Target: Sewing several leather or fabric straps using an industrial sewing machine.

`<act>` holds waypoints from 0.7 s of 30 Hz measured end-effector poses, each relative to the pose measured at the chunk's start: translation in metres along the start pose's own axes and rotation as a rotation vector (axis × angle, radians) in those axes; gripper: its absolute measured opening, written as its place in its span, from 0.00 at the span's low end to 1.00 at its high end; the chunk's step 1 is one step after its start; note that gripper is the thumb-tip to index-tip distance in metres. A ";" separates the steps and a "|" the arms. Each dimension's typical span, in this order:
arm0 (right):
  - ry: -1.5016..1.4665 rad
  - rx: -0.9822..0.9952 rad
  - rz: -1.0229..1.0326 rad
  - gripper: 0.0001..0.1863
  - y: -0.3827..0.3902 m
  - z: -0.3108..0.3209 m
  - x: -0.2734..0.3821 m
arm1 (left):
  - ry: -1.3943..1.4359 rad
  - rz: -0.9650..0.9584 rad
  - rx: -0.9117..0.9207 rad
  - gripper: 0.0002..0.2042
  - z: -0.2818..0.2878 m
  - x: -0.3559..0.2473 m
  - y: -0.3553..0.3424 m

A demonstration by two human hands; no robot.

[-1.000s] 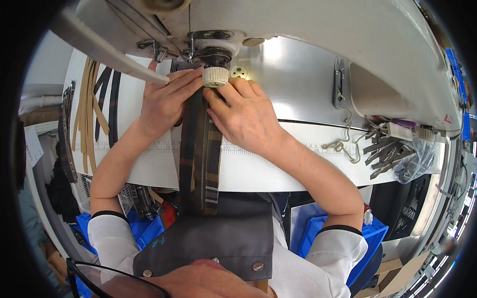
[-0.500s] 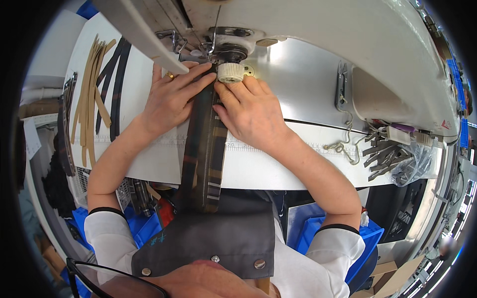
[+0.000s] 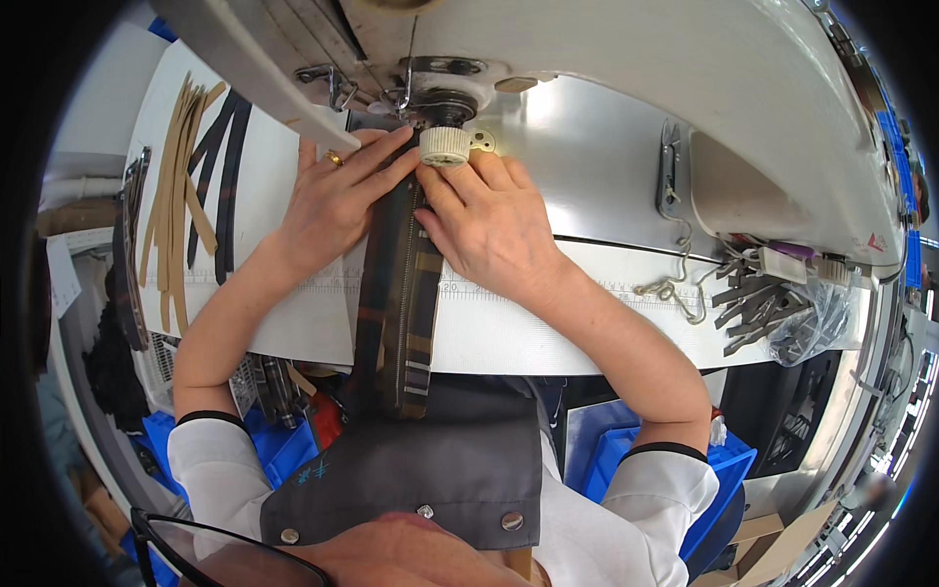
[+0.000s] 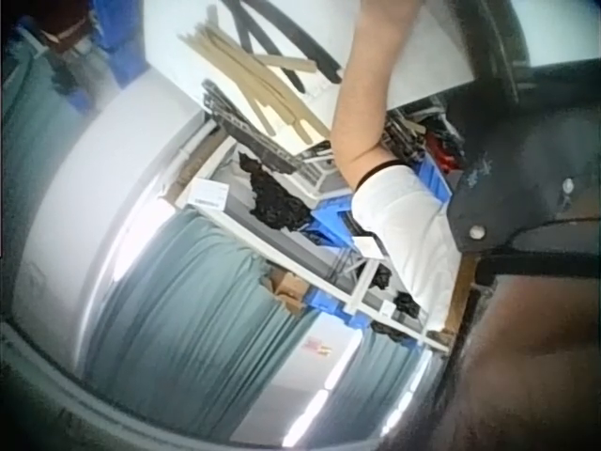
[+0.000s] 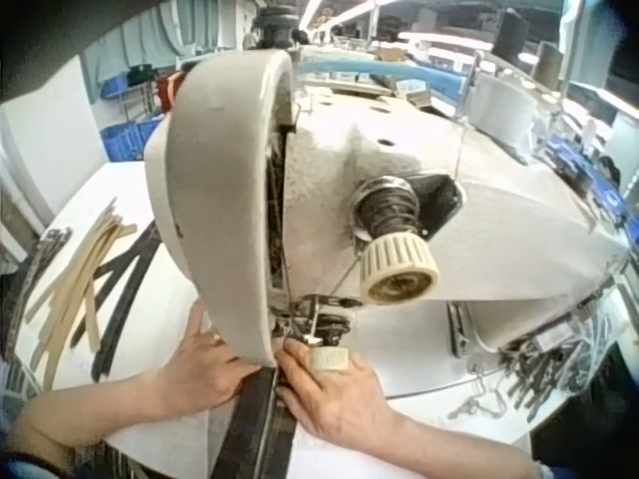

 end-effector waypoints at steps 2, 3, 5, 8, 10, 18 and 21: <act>-0.008 -0.016 0.004 0.21 0.000 0.000 0.001 | 0.018 0.047 0.008 0.21 0.001 0.001 -0.003; -0.007 -0.016 0.001 0.21 0.000 0.001 0.001 | 0.021 0.045 0.009 0.21 0.000 0.002 -0.002; -0.009 -0.026 0.006 0.19 0.000 0.001 0.001 | 0.048 0.064 -0.029 0.19 -0.003 0.007 0.001; -0.011 -0.027 0.007 0.18 0.000 0.002 0.001 | 0.038 0.040 -0.001 0.18 -0.005 0.009 0.000; -0.011 -0.032 0.006 0.17 -0.001 0.002 0.001 | 0.026 0.037 -0.017 0.18 -0.003 0.008 -0.001; -0.011 -0.026 0.010 0.17 -0.002 0.003 0.001 | 0.040 0.033 -0.026 0.18 0.001 0.009 -0.004; -0.025 -0.030 0.015 0.17 -0.002 0.001 0.001 | 0.051 0.028 -0.022 0.18 0.003 0.010 -0.006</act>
Point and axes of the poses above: each hand's wrist, its own y-axis away from the middle knuckle, its own z-axis out of the back of the hand, x = y × z, the point moved 5 cm from there along -y, towards the middle knuckle, and after that the axes turned 11 degrees about -x, right-handed, at the moved point
